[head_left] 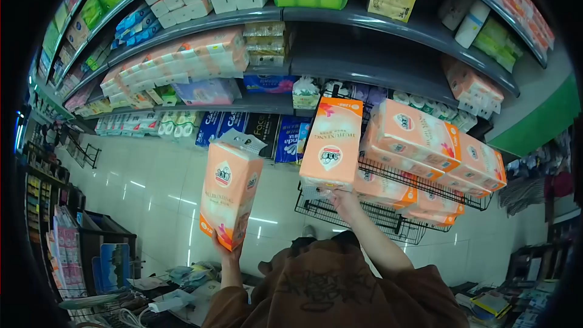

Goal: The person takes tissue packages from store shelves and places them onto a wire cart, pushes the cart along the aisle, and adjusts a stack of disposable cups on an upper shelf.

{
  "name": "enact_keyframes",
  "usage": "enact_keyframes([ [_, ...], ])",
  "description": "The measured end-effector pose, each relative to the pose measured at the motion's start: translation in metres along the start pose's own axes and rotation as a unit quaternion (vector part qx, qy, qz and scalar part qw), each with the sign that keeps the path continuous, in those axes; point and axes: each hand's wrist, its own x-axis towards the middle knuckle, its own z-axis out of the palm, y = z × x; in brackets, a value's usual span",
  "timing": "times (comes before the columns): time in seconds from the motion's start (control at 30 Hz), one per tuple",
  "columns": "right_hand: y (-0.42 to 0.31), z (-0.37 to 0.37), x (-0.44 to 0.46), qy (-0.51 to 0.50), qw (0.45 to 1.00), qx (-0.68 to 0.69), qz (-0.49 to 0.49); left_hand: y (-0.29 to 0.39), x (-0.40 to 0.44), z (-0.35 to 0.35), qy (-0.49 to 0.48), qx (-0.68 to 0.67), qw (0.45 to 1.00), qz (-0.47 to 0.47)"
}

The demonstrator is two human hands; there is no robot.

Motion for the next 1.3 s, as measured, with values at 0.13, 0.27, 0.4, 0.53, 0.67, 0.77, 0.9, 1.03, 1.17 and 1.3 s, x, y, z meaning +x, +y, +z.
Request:
enact_keyframes([
  [0.13, -0.004, -0.018, -0.015, -0.032, 0.995, 0.077, 0.063, -0.018, -0.006, 0.027, -0.003, -0.016, 1.000, -0.026],
  [0.27, 0.017, -0.009, -0.019, -0.046, 0.982, 0.147, 0.113, -0.027, 0.008, 0.098, -0.055, 0.000, 0.998, -0.036],
  [0.4, 0.005, 0.006, -0.036, -0.080, 0.981, 0.123, 0.125, -0.062, 0.007, 0.174, -0.097, 0.029, 0.994, -0.050],
  [0.53, 0.003, 0.017, -0.035, -0.083, 0.986, 0.101, 0.106, -0.100, -0.004, 0.239, -0.133, 0.094, 0.980, -0.114],
  [0.67, 0.008, 0.014, -0.034, -0.105, 0.986, 0.087, 0.096, -0.140, -0.013, 0.271, -0.110, 0.178, 0.958, -0.197],
  [0.77, 0.005, 0.022, -0.042, -0.086, 0.989, 0.067, 0.099, -0.166, 0.000, 0.269, -0.133, 0.246, 0.940, -0.197],
  [0.9, 0.003, 0.023, -0.035, -0.090, 0.992, 0.051, 0.069, -0.177, 0.023, 0.260, -0.170, 0.324, 0.915, -0.168],
  [1.03, -0.001, 0.021, -0.026, -0.108, 0.989, 0.052, 0.082, -0.166, 0.030, 0.246, -0.198, 0.396, 0.884, -0.147],
  [1.17, 0.002, 0.006, -0.042, -0.111, 0.972, 0.176, 0.107, -0.158, 0.045, 0.180, -0.169, 0.393, 0.898, -0.101],
  [1.3, 0.009, -0.031, -0.067, -0.062, 0.980, 0.147, 0.118, -0.154, 0.093, 0.049, -0.123, 0.456, 0.877, -0.084],
])
